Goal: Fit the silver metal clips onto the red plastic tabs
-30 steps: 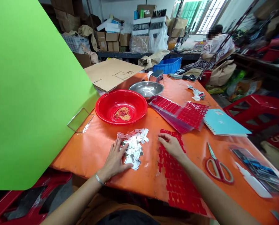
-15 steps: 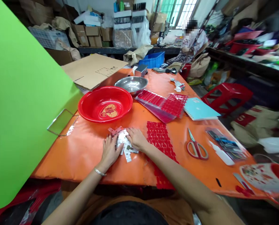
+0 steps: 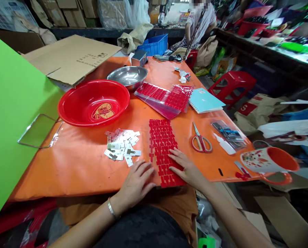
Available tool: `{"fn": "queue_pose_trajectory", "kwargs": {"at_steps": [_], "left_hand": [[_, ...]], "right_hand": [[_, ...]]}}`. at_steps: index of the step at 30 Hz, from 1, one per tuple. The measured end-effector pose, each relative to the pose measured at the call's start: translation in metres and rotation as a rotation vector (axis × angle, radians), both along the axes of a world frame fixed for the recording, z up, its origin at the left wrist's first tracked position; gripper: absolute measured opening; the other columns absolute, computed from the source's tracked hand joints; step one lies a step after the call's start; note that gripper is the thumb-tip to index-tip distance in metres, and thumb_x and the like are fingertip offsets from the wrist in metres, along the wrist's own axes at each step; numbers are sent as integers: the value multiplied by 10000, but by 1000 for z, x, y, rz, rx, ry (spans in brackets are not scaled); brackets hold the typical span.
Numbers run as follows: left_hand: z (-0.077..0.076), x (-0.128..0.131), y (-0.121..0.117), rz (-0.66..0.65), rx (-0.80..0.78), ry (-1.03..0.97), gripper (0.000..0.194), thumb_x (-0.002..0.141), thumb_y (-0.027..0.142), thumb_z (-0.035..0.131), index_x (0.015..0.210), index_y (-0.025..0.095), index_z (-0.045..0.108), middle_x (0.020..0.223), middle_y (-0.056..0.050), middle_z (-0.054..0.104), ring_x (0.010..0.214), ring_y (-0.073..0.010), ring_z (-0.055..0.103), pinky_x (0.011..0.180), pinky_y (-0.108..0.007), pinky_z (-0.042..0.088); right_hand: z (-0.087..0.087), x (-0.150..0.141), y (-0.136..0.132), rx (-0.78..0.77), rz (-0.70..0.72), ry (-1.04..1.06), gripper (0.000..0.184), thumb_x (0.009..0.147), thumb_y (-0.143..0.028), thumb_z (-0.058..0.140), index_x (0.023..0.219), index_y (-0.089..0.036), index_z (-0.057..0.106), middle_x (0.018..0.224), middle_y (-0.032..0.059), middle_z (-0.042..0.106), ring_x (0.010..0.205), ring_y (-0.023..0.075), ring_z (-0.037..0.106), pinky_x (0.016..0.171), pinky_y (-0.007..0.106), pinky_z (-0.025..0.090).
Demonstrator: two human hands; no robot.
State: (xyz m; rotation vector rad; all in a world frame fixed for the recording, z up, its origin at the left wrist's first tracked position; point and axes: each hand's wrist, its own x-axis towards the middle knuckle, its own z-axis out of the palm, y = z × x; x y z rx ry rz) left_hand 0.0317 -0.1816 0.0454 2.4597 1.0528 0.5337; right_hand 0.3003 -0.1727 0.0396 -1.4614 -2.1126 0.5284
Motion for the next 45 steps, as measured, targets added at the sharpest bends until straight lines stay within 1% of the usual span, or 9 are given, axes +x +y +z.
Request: {"fn": "queue_pose_trajectory", "kwargs": {"at_steps": [2, 5, 10, 12, 16, 28, 34, 39, 45], "left_hand": [[-2, 8, 0, -39, -8, 64, 548, 875, 441, 512, 1380, 254, 410, 1444, -79, 409, 1390, -298, 230, 1123, -541, 243], [-1, 8, 6, 6, 1, 148, 544, 888, 459, 476, 1393, 273, 396, 1476, -56, 371, 1419, -322, 133, 1129, -590, 149], [7, 0, 16, 43, 36, 207, 480, 895, 478, 453, 1318, 256, 498, 1466, -43, 388, 1401, -341, 171, 1127, -593, 137], [9, 1, 18, 53, 54, 206, 405, 906, 430, 453, 1241, 232, 565, 1453, -39, 407, 1390, -340, 204, 1135, -577, 136], [11, 11, 27, 73, 42, 140, 309, 907, 313, 474, 1160, 191, 603, 1381, -62, 490, 1387, -313, 234, 1146, -547, 151], [0, 25, 36, 58, 48, 200, 510, 839, 407, 591, 1295, 197, 504, 1369, -91, 493, 1376, -346, 237, 1131, -569, 132], [4, 29, 34, 34, 161, 293, 444, 908, 429, 456, 1348, 371, 438, 1328, -84, 476, 1334, -390, 292, 1055, -654, 178], [8, 33, 34, 38, 183, 327, 428, 907, 444, 446, 1326, 361, 472, 1298, -87, 482, 1326, -401, 285, 1042, -656, 202], [9, 34, 36, 36, 185, 339, 466, 900, 454, 457, 1355, 354, 436, 1268, -89, 495, 1325, -402, 278, 1036, -663, 194]], "right_hand": [[-9, -9, -5, 31, -24, -38, 399, 854, -328, 552, 1236, -217, 578, 1384, 124, 489, 1327, 291, 386, 1074, 549, 341], [-13, -23, -4, 85, -96, -84, 386, 865, -314, 526, 1228, -191, 577, 1376, 146, 481, 1328, 311, 368, 1064, 560, 338], [0, -43, 10, 109, -186, -80, 209, 868, -250, 502, 1001, -172, 643, 1041, 138, 617, 1016, 277, 539, 910, 471, 450], [5, -48, 18, 92, -186, -72, 163, 862, -192, 480, 918, -172, 632, 914, 113, 615, 893, 251, 536, 839, 422, 462], [7, -52, 31, 43, -189, -88, 138, 835, -147, 475, 809, -182, 607, 839, 96, 601, 830, 239, 525, 793, 385, 449], [11, -34, 27, -24, -233, -23, 125, 825, -146, 465, 781, -191, 573, 818, 67, 598, 796, 202, 564, 758, 338, 464], [17, -40, 42, -141, -184, -206, 92, 786, -111, 542, 729, -177, 574, 812, 71, 594, 801, 201, 545, 764, 316, 435], [24, -39, 52, -268, -145, -266, 125, 749, -74, 561, 683, -180, 556, 751, 46, 588, 703, 174, 532, 670, 275, 413], [19, -48, 32, -118, -231, -279, 136, 831, -115, 506, 844, -138, 639, 888, 107, 605, 827, 217, 556, 769, 315, 438]]}}
